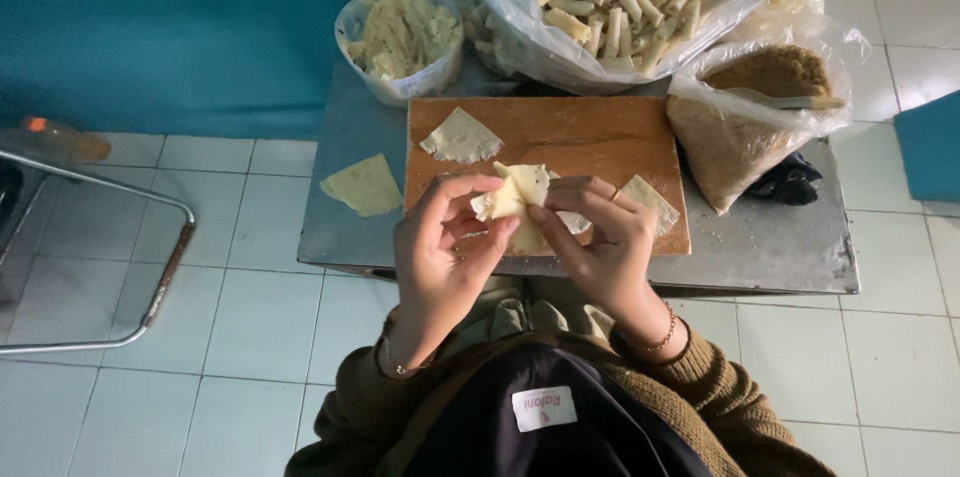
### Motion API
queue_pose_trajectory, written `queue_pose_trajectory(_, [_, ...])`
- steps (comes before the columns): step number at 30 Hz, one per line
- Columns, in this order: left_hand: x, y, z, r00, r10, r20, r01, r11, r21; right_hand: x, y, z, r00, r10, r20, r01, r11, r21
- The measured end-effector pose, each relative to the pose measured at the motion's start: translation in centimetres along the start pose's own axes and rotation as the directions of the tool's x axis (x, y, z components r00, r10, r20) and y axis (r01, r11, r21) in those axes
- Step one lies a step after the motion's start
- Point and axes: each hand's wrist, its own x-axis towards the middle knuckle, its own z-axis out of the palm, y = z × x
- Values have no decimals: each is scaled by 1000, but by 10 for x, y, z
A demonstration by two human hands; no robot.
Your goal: The person sits at a table and folds triangular dough wrappers on a wooden board, pressing the folds flat. They then use a wooden spoon to scoop brown filling from a bag and place a portion onto each wrapper, and pinch the filled wrappers closed into stuffed pastries one at a time.
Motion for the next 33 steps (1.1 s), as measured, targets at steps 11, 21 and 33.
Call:
queue_pose_trajectory(11, [4,-18,-1,996,-64,-67,23,872,-490,4,35,3,839,366,402,-428,-13,904])
queue_pose_trajectory(21, [4,-21,-10,988,-116,-106,24,778,-628,3,28,-7,764,440,471,-456,-147,878])
queue_pose_trajectory(33, [4,-29,-23,982,-129,-136,-7,701,-713,-1,35,-17,767,480,426,-404,-154,902])
